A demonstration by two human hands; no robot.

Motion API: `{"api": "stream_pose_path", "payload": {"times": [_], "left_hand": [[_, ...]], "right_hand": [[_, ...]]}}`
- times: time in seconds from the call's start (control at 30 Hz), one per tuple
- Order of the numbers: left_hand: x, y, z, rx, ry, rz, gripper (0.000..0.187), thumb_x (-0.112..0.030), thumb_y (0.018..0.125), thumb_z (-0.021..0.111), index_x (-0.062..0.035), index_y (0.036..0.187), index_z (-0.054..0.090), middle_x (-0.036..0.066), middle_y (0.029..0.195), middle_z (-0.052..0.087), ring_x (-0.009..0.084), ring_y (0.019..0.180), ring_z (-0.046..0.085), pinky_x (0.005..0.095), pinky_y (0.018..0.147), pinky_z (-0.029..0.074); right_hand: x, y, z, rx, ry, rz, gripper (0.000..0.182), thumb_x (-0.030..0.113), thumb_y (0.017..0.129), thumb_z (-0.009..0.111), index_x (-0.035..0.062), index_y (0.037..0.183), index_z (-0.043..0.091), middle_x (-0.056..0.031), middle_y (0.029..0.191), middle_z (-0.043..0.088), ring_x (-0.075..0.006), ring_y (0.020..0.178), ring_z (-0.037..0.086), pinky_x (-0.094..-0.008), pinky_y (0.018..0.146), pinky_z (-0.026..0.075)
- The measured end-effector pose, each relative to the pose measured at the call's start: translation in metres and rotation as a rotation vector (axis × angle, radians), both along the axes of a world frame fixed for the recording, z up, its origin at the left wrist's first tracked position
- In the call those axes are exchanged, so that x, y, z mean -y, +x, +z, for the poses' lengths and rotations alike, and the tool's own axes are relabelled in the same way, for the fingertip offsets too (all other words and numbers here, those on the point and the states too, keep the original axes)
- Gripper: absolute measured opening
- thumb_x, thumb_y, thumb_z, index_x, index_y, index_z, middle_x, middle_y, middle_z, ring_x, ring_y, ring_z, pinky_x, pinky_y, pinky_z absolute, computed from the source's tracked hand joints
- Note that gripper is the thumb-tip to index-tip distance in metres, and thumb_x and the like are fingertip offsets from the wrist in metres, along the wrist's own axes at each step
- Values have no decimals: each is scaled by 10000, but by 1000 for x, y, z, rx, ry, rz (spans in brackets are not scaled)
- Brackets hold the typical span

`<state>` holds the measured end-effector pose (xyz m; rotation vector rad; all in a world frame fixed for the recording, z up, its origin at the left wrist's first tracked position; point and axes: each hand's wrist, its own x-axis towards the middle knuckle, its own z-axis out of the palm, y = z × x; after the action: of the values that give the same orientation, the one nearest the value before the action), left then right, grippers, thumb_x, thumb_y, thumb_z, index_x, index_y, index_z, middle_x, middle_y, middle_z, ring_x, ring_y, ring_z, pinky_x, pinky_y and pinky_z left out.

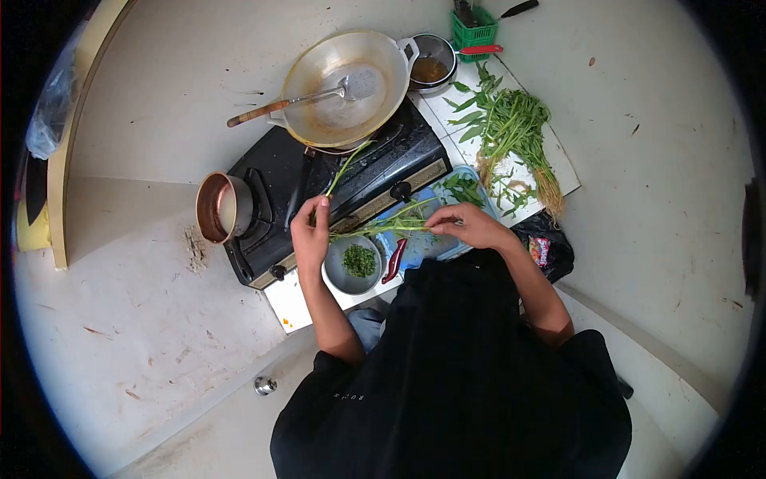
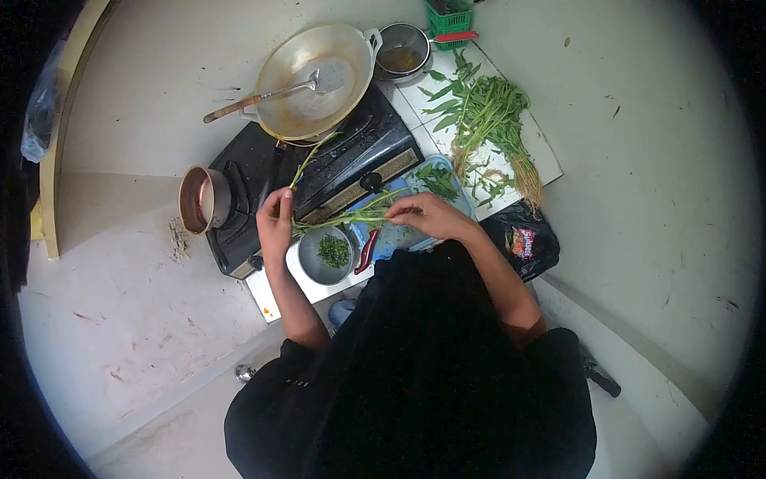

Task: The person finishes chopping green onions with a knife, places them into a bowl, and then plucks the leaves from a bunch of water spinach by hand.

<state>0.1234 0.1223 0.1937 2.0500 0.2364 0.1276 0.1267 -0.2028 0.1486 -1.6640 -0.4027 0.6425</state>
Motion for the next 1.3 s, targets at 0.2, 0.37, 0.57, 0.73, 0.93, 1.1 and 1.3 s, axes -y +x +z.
{"api": "stream_pose_path", "payload": {"times": [0.2,0.37,0.57,0.73,0.93,1.1,1.3], "left_hand": [[0,4,6,-3,40,-149,238,-175,965,625,45,1029,687,79,905,701,115,843,597,264,782,468],[9,11,-52,-145,275,-502,209,-134,927,645,10,1068,701,127,978,707,224,936,655,339,862,492],[49,0,-51,-18,39,-520,251,-147,975,573,-15,1165,671,137,1162,668,265,1086,624,348,984,443],[80,-3,-28,-276,-442,-505,659,-476,1067,266,82,1186,596,161,1045,677,217,988,627,347,941,463],[100,7,-9,-296,-531,-449,434,-351,1059,424,23,1043,644,19,732,594,103,672,527,260,669,435],[123,15,2,-273,-406,-449,259,-241,991,609,-2,1073,663,-20,719,577,32,600,451,207,543,365],[151,22,-6,-179,-418,-337,256,-193,982,607,2,1146,626,-23,722,598,24,592,493,193,506,356]], "right_hand": [[8,4,27,-46,293,191,193,63,919,651,-3,1098,677,-63,986,693,-122,927,634,-279,848,492],[14,0,22,-150,361,176,153,39,933,628,-21,1070,662,-68,965,642,-149,932,603,-287,856,475],[30,-11,7,-197,322,94,162,66,954,612,-20,1085,650,-53,988,652,-136,954,598,-288,865,474],[39,-21,-3,-258,367,-36,195,112,984,579,-7,1127,636,-47,992,651,-127,948,593,-280,873,463],[50,-18,-2,-145,333,-332,271,173,1015,541,7,1217,613,-44,1024,646,-127,945,601,-281,888,462],[50,-20,12,-26,203,-466,266,184,1009,551,11,1195,629,-64,1028,650,-145,929,609,-296,862,469],[51,-27,16,784,-554,-530,188,113,919,623,25,1076,676,-113,999,693,-269,879,636,-364,746,473]]}}
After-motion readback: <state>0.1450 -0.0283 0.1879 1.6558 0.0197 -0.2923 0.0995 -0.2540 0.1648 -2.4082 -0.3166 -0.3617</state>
